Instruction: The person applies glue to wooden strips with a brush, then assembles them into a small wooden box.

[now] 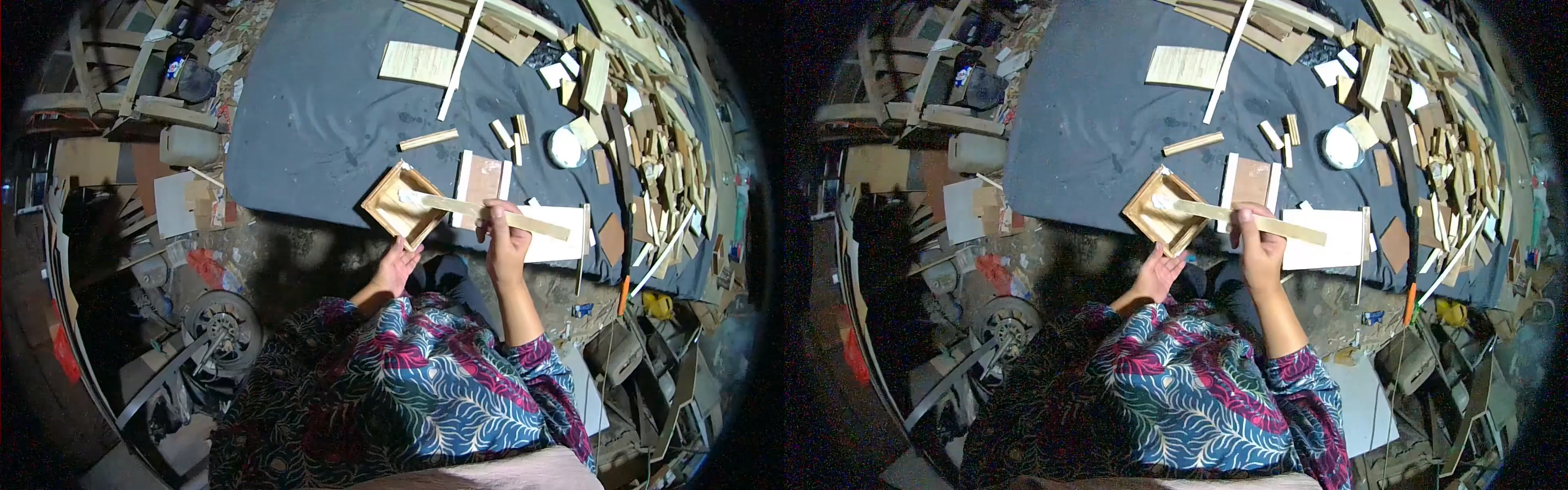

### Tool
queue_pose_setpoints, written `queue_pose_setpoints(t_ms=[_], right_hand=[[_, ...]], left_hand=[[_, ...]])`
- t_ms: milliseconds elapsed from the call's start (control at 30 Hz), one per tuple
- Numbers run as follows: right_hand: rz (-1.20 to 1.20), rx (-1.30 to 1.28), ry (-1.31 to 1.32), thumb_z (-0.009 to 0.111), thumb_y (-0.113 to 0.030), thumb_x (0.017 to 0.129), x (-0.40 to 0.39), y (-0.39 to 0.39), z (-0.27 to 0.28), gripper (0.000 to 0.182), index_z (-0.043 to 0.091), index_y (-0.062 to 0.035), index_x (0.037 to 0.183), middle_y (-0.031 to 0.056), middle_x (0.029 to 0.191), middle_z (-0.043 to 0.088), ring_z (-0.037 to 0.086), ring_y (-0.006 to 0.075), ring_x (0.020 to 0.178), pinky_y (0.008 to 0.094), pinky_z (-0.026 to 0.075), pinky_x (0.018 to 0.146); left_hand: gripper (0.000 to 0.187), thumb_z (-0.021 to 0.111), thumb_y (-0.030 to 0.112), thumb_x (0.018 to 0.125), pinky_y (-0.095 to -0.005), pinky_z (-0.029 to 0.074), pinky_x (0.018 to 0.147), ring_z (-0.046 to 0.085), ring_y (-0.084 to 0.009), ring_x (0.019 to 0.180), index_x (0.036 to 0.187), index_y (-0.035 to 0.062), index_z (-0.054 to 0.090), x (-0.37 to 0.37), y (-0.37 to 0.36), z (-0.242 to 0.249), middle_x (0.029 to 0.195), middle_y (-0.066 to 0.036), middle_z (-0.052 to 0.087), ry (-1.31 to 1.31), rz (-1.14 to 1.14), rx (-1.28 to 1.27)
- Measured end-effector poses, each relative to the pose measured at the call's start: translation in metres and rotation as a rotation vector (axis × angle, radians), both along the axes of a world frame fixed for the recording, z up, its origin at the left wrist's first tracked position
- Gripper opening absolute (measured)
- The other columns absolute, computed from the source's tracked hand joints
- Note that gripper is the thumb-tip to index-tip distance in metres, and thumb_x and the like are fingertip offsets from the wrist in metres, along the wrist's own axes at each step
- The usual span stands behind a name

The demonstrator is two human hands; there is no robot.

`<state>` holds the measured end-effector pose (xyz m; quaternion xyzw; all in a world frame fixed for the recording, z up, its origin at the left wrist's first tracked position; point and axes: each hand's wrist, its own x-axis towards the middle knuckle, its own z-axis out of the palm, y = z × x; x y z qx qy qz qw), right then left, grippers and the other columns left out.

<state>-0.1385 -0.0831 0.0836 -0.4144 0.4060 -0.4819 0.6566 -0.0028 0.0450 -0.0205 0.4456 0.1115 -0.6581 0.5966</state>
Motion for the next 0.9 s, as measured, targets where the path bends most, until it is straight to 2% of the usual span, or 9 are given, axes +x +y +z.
queue_pose_setpoints(t_ms=[67,100,167,200,300,367,467,733,900], right_hand=[[0.102,-0.05,0.173,0.046,-0.015,0.085,0.006,0.003,-0.009,0.02,0.053,0.0008,0.094,0.0055,0.069,0.052,0.046,0.0079,0.056,0.0186,0.037,0.048],[0.121,-0.038,0.21,0.05,-0.012,0.082,0.012,0.005,-0.01,0.016,0.054,0.0015,0.089,0.0043,0.073,0.055,0.051,0.0096,0.064,0.0208,0.041,0.056],[0.161,-0.313,0.365,0.05,-0.01,0.081,0.024,0.004,-0.022,0.014,0.055,0.0021,0.085,0.008,0.074,0.057,0.054,0.0132,0.067,0.0239,0.043,0.06],[0.184,-0.25,0.398,0.05,-0.009,0.08,0.03,0.004,-0.008,0.013,0.055,0.0024,0.081,0.0114,0.075,0.058,0.055,0.0163,0.067,0.0259,0.043,0.06],[0.192,-0.329,0.41,0.049,-0.01,0.081,0.04,0.004,-0.015,0.013,0.055,0.0023,0.082,0.0117,0.075,0.058,0.055,0.0168,0.066,0.025,0.043,0.059],[0.204,-0.335,0.405,0.05,-0.01,0.079,0.046,0.002,-0.013,0.013,0.055,0.0019,0.08,0.0119,0.075,0.058,0.056,0.0196,0.065,0.0268,0.044,0.06],[0.331,-0.534,0.406,0.052,-0.013,0.077,0.051,-0.001,-0.014,0.015,0.057,0.0005,0.074,0.0116,0.077,0.059,0.056,0.0274,0.068,0.0324,0.045,0.063],[0.396,-0.577,0.445,0.055,-0.012,0.075,0.056,-0.004,-0.02,0.01,0.057,-0.0019,0.076,0.0104,0.076,0.059,0.057,0.0267,0.068,0.0304,0.046,0.063],[0.562,-0.758,0.455,0.058,-0.008,0.07,0.063,-0.007,-0.029,0.01,0.055,-0.0054,0.078,0.0099,0.078,0.058,0.056,0.0267,0.072,0.0315,0.045,0.062]], left_hand=[[0.047,0.049,0.037,0.08,-0.0312,0.028,0.092,0.042,-0.018,0.105,0.115,0.0075,0.039,0.001,0.005,-0.002,0.111,-0.005,0.046,-0.026,-0.011,0.013],[0.045,0.048,0.036,0.081,-0.0314,0.029,0.092,0.041,-0.018,0.106,0.115,0.0075,0.039,0.001,0.004,0.0,0.111,-0.005,0.046,-0.048,-0.013,0.008],[0.042,0.045,0.033,0.083,-0.0311,0.03,0.091,0.042,-0.017,0.106,0.116,0.0076,0.039,0.0,0.004,0.003,0.112,-0.005,0.047,-0.062,-0.02,0.007],[0.045,0.044,0.034,0.083,-0.033,0.03,0.092,0.042,-0.019,0.107,0.117,0.0052,0.037,-0.001,0.003,0.006,0.113,-0.007,0.046,-0.066,-0.014,-0.012],[0.047,0.043,0.033,0.084,-0.0353,0.029,0.093,0.04,-0.0212,0.108,0.118,0.0021,0.035,-0.002,0.002,0.004,0.115,-0.01,0.044,-0.082,0.006,-0.005],[0.047,0.043,0.032,0.084,-0.0356,0.028,0.094,0.04,-0.0214,0.109,0.118,0.0014,0.034,-0.001,0.006,0.002,0.117,-0.01,0.044,-0.092,0.018,0.027],[0.045,0.042,0.03,0.084,-0.0353,0.026,0.096,0.038,-0.022,0.111,0.118,0.0013,0.034,0.0,0.008,-0.001,0.118,-0.011,0.042,-0.082,0.046,0.002],[0.041,0.041,0.027,0.084,-0.0344,0.026,0.097,0.039,-0.0193,0.111,0.117,0.0035,0.036,0.0,0.009,-0.001,0.117,-0.008,0.043,-0.085,0.056,-0.025],[0.036,0.04,0.025,0.084,-0.0346,0.026,0.097,0.04,-0.0191,0.11,0.114,0.0039,0.039,-0.001,0.013,-0.01,0.114,-0.009,0.046,-0.075,0.087,-0.007]])
